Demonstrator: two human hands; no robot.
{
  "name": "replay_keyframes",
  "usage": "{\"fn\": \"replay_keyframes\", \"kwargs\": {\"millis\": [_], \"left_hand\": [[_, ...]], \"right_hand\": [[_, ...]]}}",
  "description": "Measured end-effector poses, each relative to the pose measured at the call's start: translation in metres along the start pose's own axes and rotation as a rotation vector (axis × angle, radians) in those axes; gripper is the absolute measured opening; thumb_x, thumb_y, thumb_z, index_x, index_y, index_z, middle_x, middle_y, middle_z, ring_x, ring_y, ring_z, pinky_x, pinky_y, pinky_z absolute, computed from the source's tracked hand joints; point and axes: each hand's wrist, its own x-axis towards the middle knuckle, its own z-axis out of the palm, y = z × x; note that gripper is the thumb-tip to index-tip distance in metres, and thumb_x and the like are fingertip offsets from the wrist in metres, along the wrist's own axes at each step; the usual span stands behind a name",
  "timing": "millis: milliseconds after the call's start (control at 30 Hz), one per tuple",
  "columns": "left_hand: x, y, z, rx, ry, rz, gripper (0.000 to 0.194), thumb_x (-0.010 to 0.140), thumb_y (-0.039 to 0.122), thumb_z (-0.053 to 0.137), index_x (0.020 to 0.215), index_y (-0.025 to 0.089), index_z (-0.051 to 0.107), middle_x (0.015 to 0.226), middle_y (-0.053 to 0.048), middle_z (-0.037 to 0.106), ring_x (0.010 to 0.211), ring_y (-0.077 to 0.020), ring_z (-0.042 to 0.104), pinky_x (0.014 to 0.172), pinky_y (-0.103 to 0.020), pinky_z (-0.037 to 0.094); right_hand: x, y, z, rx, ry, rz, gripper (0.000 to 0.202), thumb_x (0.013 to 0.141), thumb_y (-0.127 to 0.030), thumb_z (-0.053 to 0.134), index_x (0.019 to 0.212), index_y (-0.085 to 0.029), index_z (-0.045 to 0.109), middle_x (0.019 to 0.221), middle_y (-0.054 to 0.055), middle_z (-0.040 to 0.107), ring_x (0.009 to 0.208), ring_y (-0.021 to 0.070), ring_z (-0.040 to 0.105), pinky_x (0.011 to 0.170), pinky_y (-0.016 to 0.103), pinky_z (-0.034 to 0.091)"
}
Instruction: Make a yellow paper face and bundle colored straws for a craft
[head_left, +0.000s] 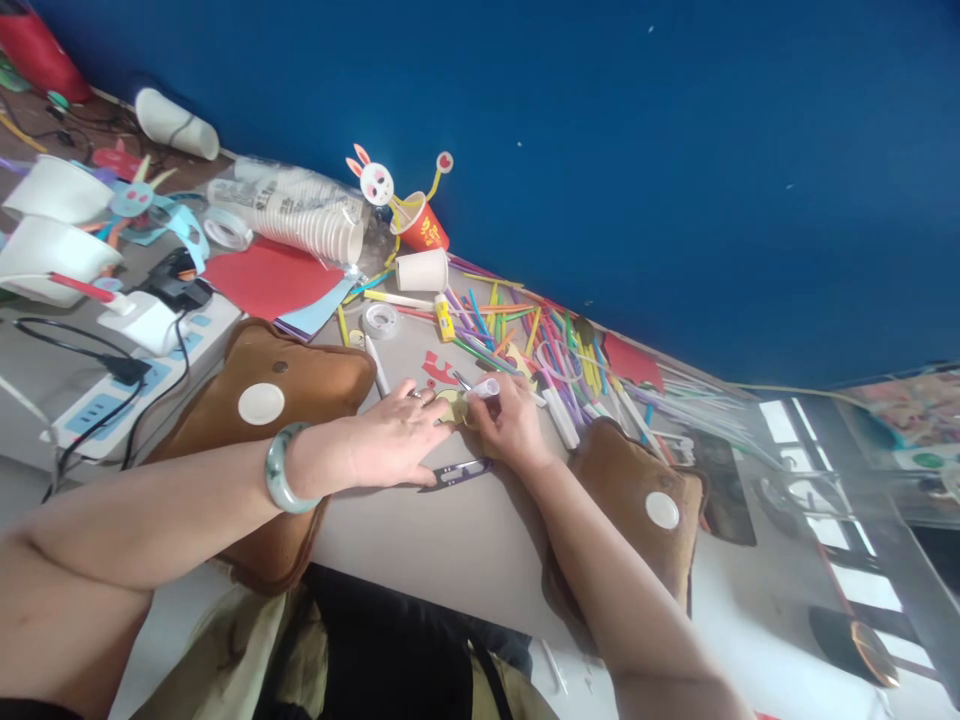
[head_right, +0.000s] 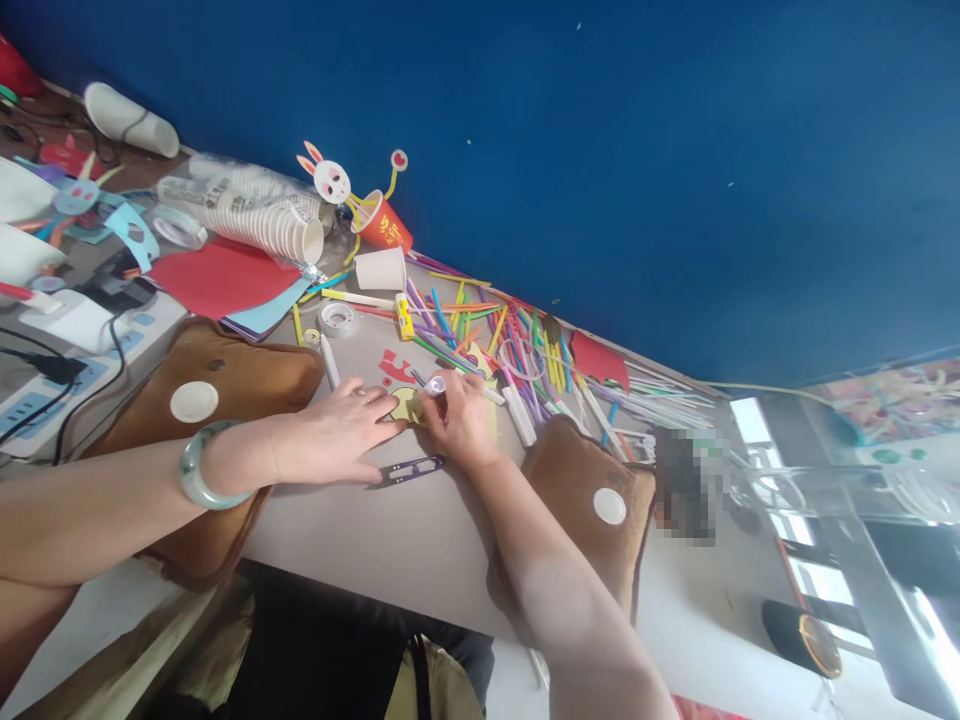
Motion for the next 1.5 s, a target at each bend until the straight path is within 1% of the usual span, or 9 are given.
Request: {"fn": "replay_keyframes", "kwargs": {"millis": [233, 367, 567, 733, 967, 1133, 1267, 1400, 1500], "left_hand": [[0.003, -0.005, -0.001, -0.045, 0.0, -0.016, 0.041, 0.083, 0.056, 0.069, 0.1, 0.018, 0.069, 0.113, -0.013, 0.063, 0.11, -0.0313, 0.058, 0.092, -0.043, 0.037], [0.01, -0.01, -0.003, -0.178, -0.023, -0.067, 0.033, 0.088, 0.05, 0.065, 0.096, 0.018, 0.068, 0.103, -0.009, 0.066, 0.097, -0.0263, 0.063, 0.09, -0.042, 0.037], [0.021, -0.019, -0.004, -0.32, 0.085, -0.283, 0.014, 0.092, 0.02, 0.052, 0.093, 0.017, 0.066, 0.1, -0.008, 0.069, 0.099, -0.0245, 0.065, 0.092, -0.042, 0.039], [0.026, -0.021, 0.003, -0.244, 0.084, -0.416, 0.022, 0.088, 0.025, 0.057, 0.105, 0.016, 0.068, 0.113, -0.014, 0.065, 0.109, -0.0329, 0.062, 0.094, -0.048, 0.043], [0.032, -0.014, 0.009, -0.187, 0.056, -0.473, 0.026, 0.084, 0.03, 0.062, 0.104, 0.013, 0.067, 0.115, -0.016, 0.062, 0.112, -0.0353, 0.058, 0.094, -0.05, 0.045], [0.034, -0.015, 0.008, -0.25, 0.07, -0.471, 0.015, 0.081, 0.028, 0.061, 0.088, 0.015, 0.067, 0.105, -0.013, 0.063, 0.104, -0.0324, 0.061, 0.091, -0.048, 0.047], [0.035, -0.02, 0.006, -0.403, 0.154, -0.464, 0.008, 0.074, 0.026, 0.063, 0.072, 0.018, 0.064, 0.089, -0.008, 0.066, 0.091, -0.0263, 0.063, 0.084, -0.039, 0.049], [0.035, -0.028, -0.001, -0.839, 0.238, -0.561, 0.013, 0.068, 0.029, 0.068, 0.065, 0.019, 0.06, 0.069, -0.002, 0.065, 0.066, -0.0168, 0.059, 0.064, -0.028, 0.047], [0.033, -0.036, -0.01, -1.167, 0.32, -0.684, 0.019, 0.066, 0.032, 0.073, 0.071, 0.019, 0.059, 0.065, 0.0, 0.063, 0.057, -0.0129, 0.055, 0.053, -0.024, 0.041]], "right_hand": [[0.005, 0.007, -0.001, 0.645, 0.252, 0.448, 0.027, 0.092, -0.05, 0.057, 0.087, -0.024, 0.054, 0.067, -0.002, 0.053, 0.055, 0.0145, 0.048, 0.054, 0.03, 0.044], [0.009, 0.01, 0.0, 0.914, 0.331, 0.58, 0.025, 0.082, -0.046, 0.066, 0.083, -0.025, 0.052, 0.065, -0.004, 0.05, 0.05, 0.0121, 0.045, 0.048, 0.028, 0.039], [0.013, 0.006, -0.011, 1.1, 0.133, 0.577, 0.022, 0.079, -0.041, 0.06, 0.081, -0.027, 0.043, 0.067, -0.002, 0.056, 0.055, 0.0162, 0.052, 0.054, 0.032, 0.045], [0.013, 0.0, -0.018, 1.155, -0.067, 0.418, 0.025, 0.078, -0.045, 0.056, 0.09, -0.028, 0.044, 0.076, -0.001, 0.059, 0.065, 0.0198, 0.058, 0.064, 0.039, 0.05], [0.01, -0.011, -0.024, 1.154, -0.148, 0.347, 0.033, 0.07, -0.042, 0.069, 0.094, -0.027, 0.053, 0.086, 0.004, 0.067, 0.082, 0.0252, 0.067, 0.069, 0.042, 0.053], [0.013, -0.013, -0.023, 1.174, 0.004, 0.399, 0.029, 0.069, -0.031, 0.072, 0.09, -0.026, 0.053, 0.09, 0.002, 0.072, 0.086, 0.0226, 0.069, 0.08, 0.043, 0.055], [0.016, -0.008, -0.02, 0.998, 0.193, 0.498, 0.033, 0.071, -0.031, 0.073, 0.092, -0.026, 0.048, 0.096, 0.003, 0.075, 0.087, 0.0223, 0.07, 0.08, 0.04, 0.056], [0.02, -0.001, -0.016, 0.685, 0.292, 0.513, 0.03, 0.071, -0.028, 0.071, 0.093, -0.023, 0.05, 0.104, 0.008, 0.075, 0.099, 0.0234, 0.07, 0.087, 0.041, 0.054], [0.022, 0.006, -0.009, 0.616, 0.271, 0.535, 0.029, 0.071, -0.027, 0.068, 0.093, -0.023, 0.049, 0.104, 0.009, 0.075, 0.098, 0.0237, 0.07, 0.088, 0.042, 0.054]]}}
